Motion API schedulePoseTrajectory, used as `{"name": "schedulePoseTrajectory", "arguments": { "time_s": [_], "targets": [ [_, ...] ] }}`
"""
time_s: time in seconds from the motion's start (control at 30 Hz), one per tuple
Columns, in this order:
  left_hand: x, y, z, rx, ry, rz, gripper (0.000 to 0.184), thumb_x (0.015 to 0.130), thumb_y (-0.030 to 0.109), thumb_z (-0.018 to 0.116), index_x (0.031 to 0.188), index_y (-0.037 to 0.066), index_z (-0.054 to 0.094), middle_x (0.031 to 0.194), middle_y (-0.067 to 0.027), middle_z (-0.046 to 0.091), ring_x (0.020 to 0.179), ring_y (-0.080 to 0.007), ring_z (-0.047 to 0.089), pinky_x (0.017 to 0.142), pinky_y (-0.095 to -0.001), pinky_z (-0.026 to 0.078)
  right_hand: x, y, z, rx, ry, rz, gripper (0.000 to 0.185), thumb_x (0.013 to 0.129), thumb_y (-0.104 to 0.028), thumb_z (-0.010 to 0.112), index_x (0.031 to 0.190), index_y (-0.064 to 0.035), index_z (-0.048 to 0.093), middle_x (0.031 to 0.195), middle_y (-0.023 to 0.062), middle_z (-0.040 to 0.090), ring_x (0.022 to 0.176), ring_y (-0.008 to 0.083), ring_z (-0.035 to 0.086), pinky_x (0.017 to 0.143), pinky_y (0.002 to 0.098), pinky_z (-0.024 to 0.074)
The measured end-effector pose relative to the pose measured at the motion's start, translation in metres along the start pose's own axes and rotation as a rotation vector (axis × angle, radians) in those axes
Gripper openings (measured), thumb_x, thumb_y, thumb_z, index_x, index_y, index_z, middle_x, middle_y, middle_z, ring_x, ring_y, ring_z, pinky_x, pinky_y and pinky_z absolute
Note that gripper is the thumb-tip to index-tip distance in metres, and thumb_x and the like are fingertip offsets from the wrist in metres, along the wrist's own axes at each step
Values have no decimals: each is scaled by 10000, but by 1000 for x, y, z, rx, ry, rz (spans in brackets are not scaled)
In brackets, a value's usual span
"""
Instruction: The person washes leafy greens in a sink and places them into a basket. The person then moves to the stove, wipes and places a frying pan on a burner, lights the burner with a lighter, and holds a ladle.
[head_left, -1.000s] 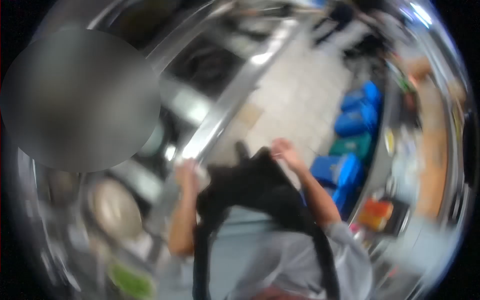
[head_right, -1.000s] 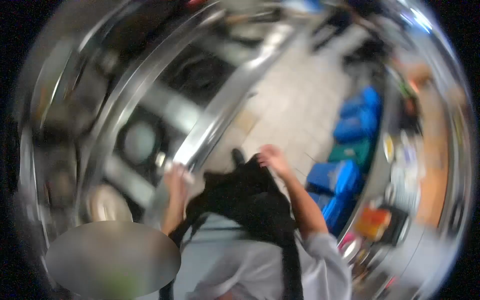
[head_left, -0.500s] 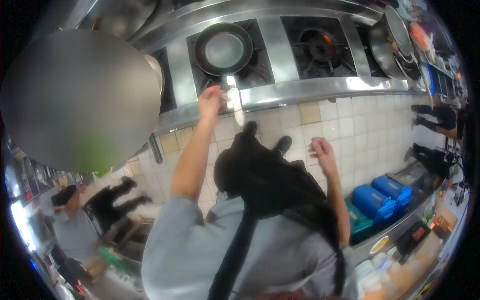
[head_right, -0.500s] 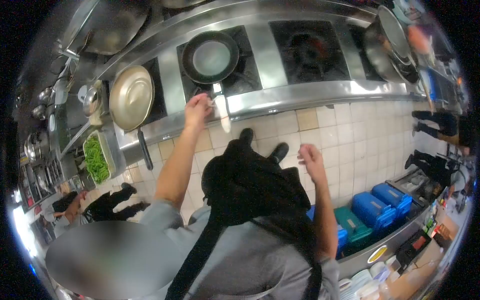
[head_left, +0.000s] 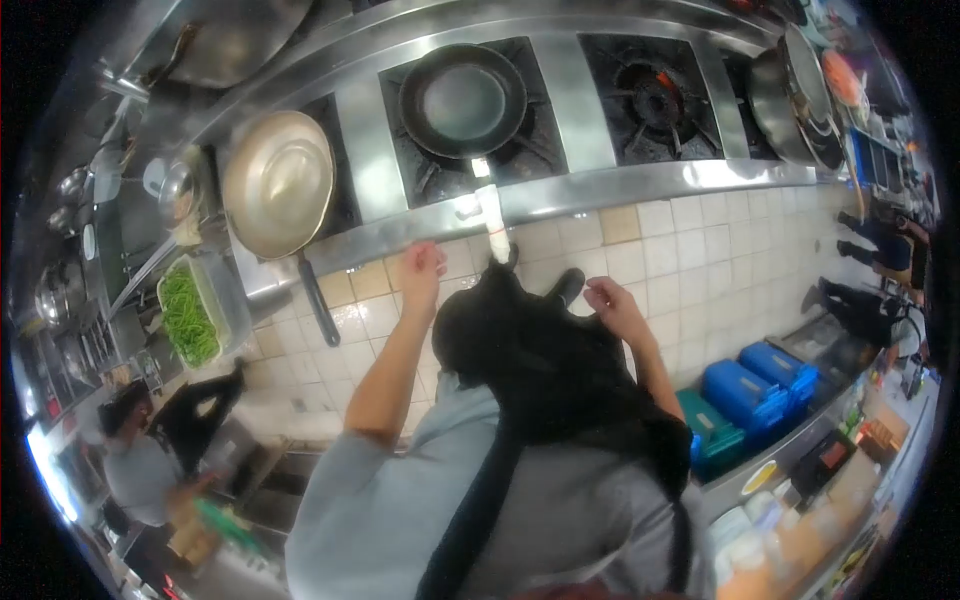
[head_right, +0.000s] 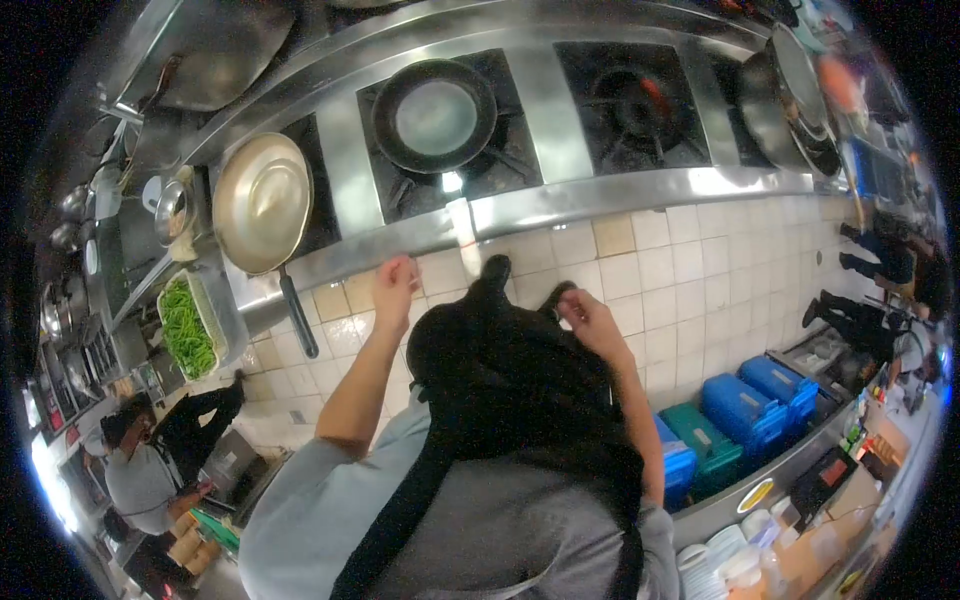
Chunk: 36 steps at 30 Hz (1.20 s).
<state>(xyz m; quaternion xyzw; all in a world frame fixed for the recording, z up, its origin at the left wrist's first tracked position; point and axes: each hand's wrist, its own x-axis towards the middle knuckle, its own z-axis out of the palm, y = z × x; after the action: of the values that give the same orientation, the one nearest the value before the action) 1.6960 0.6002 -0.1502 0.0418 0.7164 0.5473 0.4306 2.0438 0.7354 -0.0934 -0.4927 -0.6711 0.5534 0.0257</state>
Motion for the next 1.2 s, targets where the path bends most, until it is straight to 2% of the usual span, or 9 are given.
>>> {"name": "schedulePoseTrajectory", "arguments": {
  "time_s": [0.03,0.1,0.17,0.27,0.33,0.37,0.63,1.0,1.2],
  "targets": [
    [5,-18,-14,-2,-11,-6,261,961,138,605,1190,13,587,1031,-104,659,928,-185,645,769,-331,542,-1,0,-1,81,54,39,292,958,-214,644,1162,-9,609,930,83,676,827,155,623,750,292,513],
    [16,-63,-49,760,-121,336,316,906,126,624,1198,7,594,1068,-176,683,970,-322,666,844,-404,531,-5,3,-4,163,117,82,290,958,-209,643,1157,-1,611,926,85,676,824,149,621,752,292,512],
    [13,-103,-74,1067,-160,486,332,865,134,618,1167,-4,635,1120,-214,667,1044,-384,632,934,-443,487,-11,14,-5,332,245,190,284,962,-198,635,1144,19,611,906,90,674,825,143,618,747,289,507],
    [13,-88,-79,1054,-352,221,295,865,172,607,1115,27,668,1102,-180,680,1058,-375,627,1007,-450,437,-35,31,-11,235,302,236,284,968,-191,623,1143,31,607,888,91,668,828,135,618,744,285,503],
    [-8,-23,-43,1449,-420,-89,254,880,158,590,1096,61,680,1097,-156,683,1053,-374,625,1013,-434,433,-57,42,-9,212,371,243,276,974,-186,614,1146,29,607,880,91,668,829,132,618,746,282,501],
    [5,-62,-62,1478,-524,107,224,908,158,571,1093,85,675,1093,-143,681,1037,-369,627,943,-429,480,-69,47,-10,232,391,272,280,974,-189,615,1147,31,605,894,99,671,831,133,619,746,283,502],
    [-2,38,29,661,-73,703,362,912,174,675,1220,8,586,1057,-142,626,765,-189,629,713,-315,519,-147,79,8,545,497,381,287,994,-214,592,1203,-18,588,1039,65,654,890,152,638,717,291,539],
    [35,63,71,935,-170,661,451,783,207,748,1206,101,635,1197,-85,605,791,-232,661,743,-378,533,59,-18,15,302,-308,5,536,970,-439,582,1272,3,554,1162,139,639,986,197,632,713,299,554],
    [51,46,80,1001,-95,784,347,832,229,700,1156,110,661,1068,-131,653,868,-318,658,769,-415,533,121,-78,83,526,-357,115,440,997,-369,557,1268,-22,547,1053,79,622,912,156,621,683,290,573]
  ]
}}
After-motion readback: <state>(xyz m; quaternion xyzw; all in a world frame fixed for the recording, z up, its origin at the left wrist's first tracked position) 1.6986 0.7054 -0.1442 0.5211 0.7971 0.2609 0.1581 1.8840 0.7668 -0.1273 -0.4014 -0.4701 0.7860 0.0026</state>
